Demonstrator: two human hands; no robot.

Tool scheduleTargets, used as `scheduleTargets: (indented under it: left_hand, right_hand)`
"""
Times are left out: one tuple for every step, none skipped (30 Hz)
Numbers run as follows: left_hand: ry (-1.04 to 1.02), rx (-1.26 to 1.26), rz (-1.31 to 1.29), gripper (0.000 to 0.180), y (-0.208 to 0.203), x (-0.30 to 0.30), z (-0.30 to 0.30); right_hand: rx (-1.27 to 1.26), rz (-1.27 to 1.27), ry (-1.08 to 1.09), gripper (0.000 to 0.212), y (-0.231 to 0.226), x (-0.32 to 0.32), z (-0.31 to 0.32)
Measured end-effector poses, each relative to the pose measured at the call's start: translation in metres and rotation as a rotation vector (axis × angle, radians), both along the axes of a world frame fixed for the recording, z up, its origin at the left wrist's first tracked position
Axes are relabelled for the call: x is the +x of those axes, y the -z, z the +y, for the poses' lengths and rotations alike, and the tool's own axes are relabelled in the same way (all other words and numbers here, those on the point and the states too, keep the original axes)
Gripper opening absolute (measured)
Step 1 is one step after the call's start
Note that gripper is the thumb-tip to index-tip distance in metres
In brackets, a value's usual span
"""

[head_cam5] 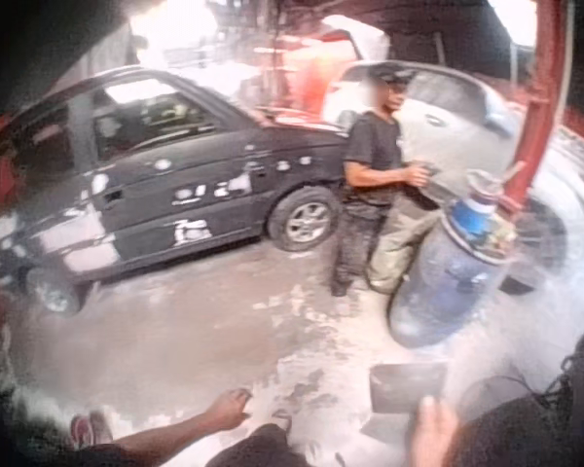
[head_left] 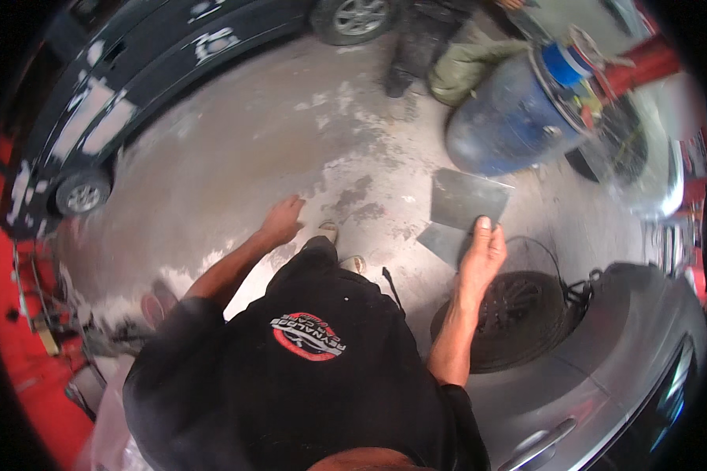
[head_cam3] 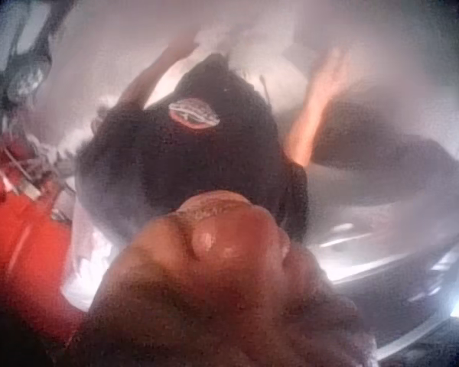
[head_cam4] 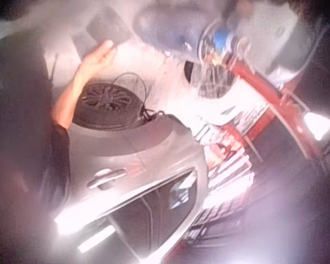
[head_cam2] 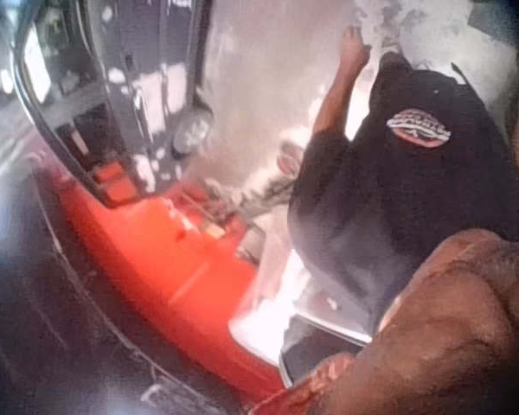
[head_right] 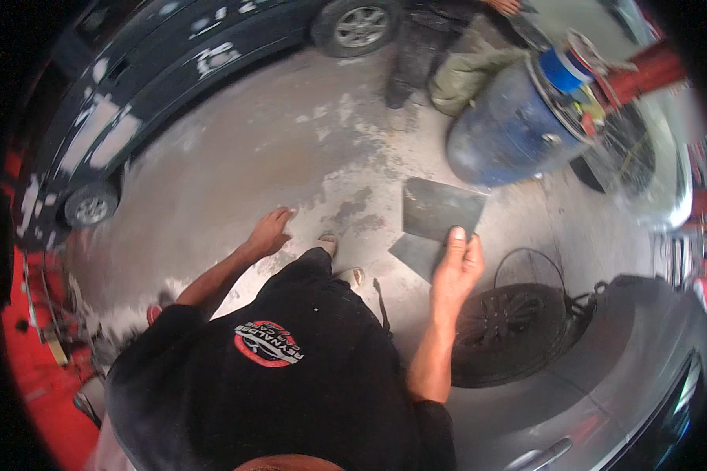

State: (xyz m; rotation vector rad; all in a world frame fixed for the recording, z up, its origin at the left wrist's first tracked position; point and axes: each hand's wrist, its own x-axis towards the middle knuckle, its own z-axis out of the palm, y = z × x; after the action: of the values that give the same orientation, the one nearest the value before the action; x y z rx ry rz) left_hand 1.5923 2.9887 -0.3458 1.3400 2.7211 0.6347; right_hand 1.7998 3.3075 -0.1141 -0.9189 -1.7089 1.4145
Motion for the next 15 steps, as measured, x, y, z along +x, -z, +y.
scheduleTargets:
  left_hand:
    - [0.027, 0.049, 0.076, 0.043, -0.004, 0.001, 0.009]
    - [0.064, -0.079, -0.049, 0.043, -0.008, 0.000, 0.017]
    - [0.099, -0.211, -0.169, 0.043, -0.021, 0.000, 0.029]
    - [0.075, -0.214, -0.216, 0.042, -0.030, 0.004, 0.045]
    - [0.050, -0.218, -0.262, 0.042, -0.038, 0.012, 0.064]
    - [-0.034, 0.025, -0.361, 0.043, -0.046, 0.020, 0.083]
    - [-0.040, 0.039, -0.571, 0.034, -0.068, 0.021, 0.108]
    - [-0.008, 0.209, -0.797, 0.030, -0.091, 0.026, 0.136]
    - [0.017, 0.378, -1.020, 0.029, -0.114, 0.033, 0.161]
    - [0.069, 0.454, -1.155, 0.032, -0.138, 0.036, 0.188]
    - [0.114, 0.530, -1.291, 0.037, -0.160, 0.037, 0.212]
    - [0.146, 0.541, -1.347, 0.037, -0.179, 0.039, 0.235]
    - [0.179, 0.555, -1.409, 0.037, -0.196, 0.039, 0.258]
    - [0.207, 0.572, -1.468, 0.037, -0.205, 0.037, 0.280]
    - [0.189, 0.624, -1.461, 0.035, -0.198, 0.032, 0.301]
  right_hand:
    - [-0.012, -0.022, 0.005, 0.028, 0.008, 0.005, 0.006]
    - [-0.064, 0.026, 0.008, 0.021, 0.015, 0.009, 0.012]
    - [-0.102, 0.018, 0.032, 0.023, 0.016, 0.011, 0.013]
    - [-0.108, -0.007, 0.031, 0.024, 0.020, 0.013, 0.017]
    - [-0.114, -0.031, 0.030, 0.025, 0.026, 0.015, 0.021]
    - [-0.118, -0.047, 0.020, 0.025, 0.027, 0.013, 0.023]
    - [-0.143, -0.051, 0.018, 0.025, 0.025, 0.010, 0.026]
    - [-0.135, -0.040, 0.023, 0.025, 0.028, 0.008, 0.031]
    - [-0.128, -0.028, 0.019, 0.025, 0.036, 0.006, 0.036]
    - [-0.152, 0.005, 0.004, 0.024, 0.043, 0.004, 0.042]
    - [-0.170, 0.007, 0.006, 0.024, 0.045, -0.001, 0.047]
    - [-0.190, 0.009, 0.001, 0.024, 0.047, -0.008, 0.052]
    - [-0.207, 0.005, -0.003, 0.024, 0.047, -0.013, 0.060]
    - [-0.204, -0.027, -0.002, 0.023, 0.049, -0.017, 0.069]
    - [-0.188, -0.052, 0.018, 0.021, 0.050, -0.021, 0.080]
